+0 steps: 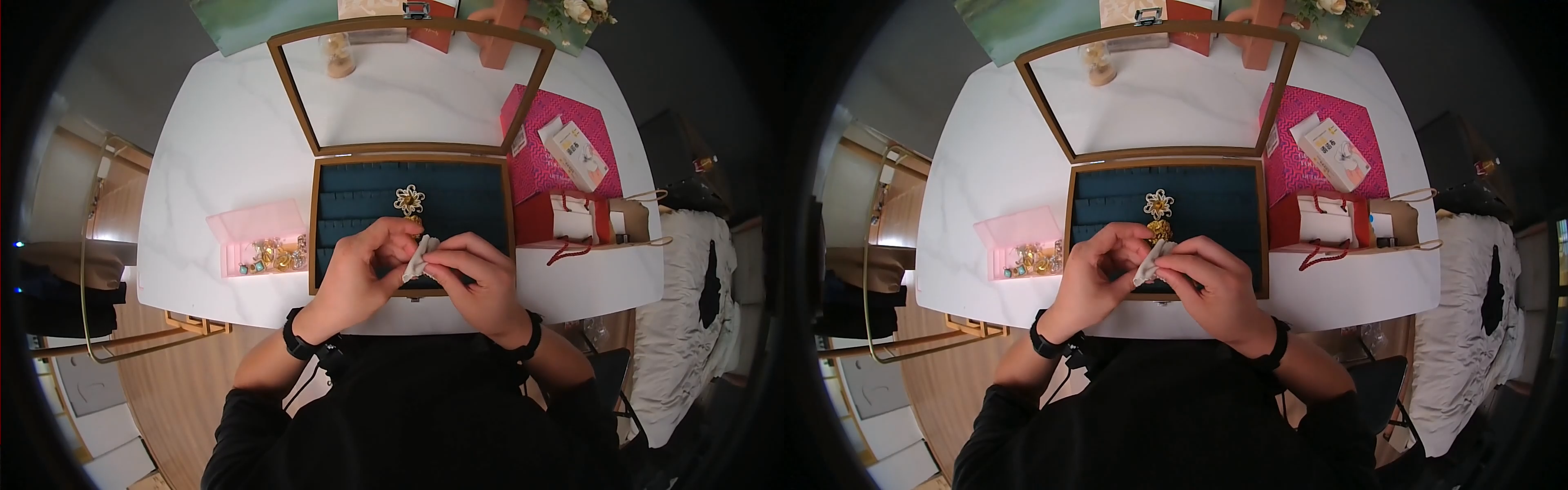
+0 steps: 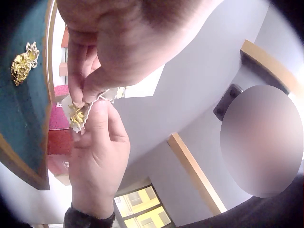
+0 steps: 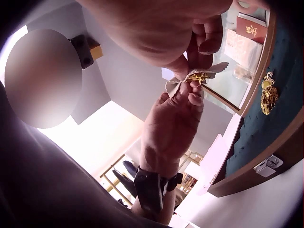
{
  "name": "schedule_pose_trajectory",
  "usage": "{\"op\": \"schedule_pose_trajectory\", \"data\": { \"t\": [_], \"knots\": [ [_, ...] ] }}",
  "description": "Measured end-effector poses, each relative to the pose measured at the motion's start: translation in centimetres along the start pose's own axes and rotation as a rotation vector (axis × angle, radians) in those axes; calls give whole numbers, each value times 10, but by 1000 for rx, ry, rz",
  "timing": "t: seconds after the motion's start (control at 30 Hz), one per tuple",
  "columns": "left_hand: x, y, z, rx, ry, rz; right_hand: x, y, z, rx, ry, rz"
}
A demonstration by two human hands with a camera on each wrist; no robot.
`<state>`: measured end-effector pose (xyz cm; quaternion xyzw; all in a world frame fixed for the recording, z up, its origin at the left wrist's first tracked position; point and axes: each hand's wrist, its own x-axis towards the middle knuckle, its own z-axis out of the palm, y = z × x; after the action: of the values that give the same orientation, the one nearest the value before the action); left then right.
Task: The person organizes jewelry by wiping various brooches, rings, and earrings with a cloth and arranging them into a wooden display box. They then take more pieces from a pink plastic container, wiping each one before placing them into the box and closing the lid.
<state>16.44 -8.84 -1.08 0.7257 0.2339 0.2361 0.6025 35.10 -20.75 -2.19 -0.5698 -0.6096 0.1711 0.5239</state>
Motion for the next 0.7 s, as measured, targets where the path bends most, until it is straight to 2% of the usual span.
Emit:
{"op": "schedule_pose_trajectory", "data": {
  "t": [0.07,0.13,0.17,0.23,0.27,0.3,0.33,0.47,0.53,0.57,0.63,0.7],
  "knots": [
    [-1,3,-1,6,0,7,0,-2,-1,-1,-5,-6],
    [-1,2,-1,12,-1,20,1,-4,-2,53,-38,99],
    [-1,-1,-1,-39,13,17,2,-4,-2,51,-36,96],
    [-1,-5,0,-91,29,12,3,-3,-2,62,-18,62],
    [0,-7,-1,-211,30,-13,3,-2,-2,62,-19,63],
    [0,-8,-1,-331,32,-38,4,-1,-3,13,-15,-16],
    [0,-8,-2,-331,32,-38,4,0,-5,-36,-12,-94],
    [-1,-12,-8,-280,46,-11,3,2,-17,-52,-140,-89],
    [-3,-14,-11,-227,51,-7,0,1,-19,-76,-125,-25],
    [-2,-14,-13,-271,69,-3,-2,0,-19,-75,-123,-26],
    [0,-15,-16,-315,85,3,-4,0,-18,-14,-57,85],
    [1,-18,-19,-400,99,36,-4,3,-14,16,-13,91]
  ]
}}
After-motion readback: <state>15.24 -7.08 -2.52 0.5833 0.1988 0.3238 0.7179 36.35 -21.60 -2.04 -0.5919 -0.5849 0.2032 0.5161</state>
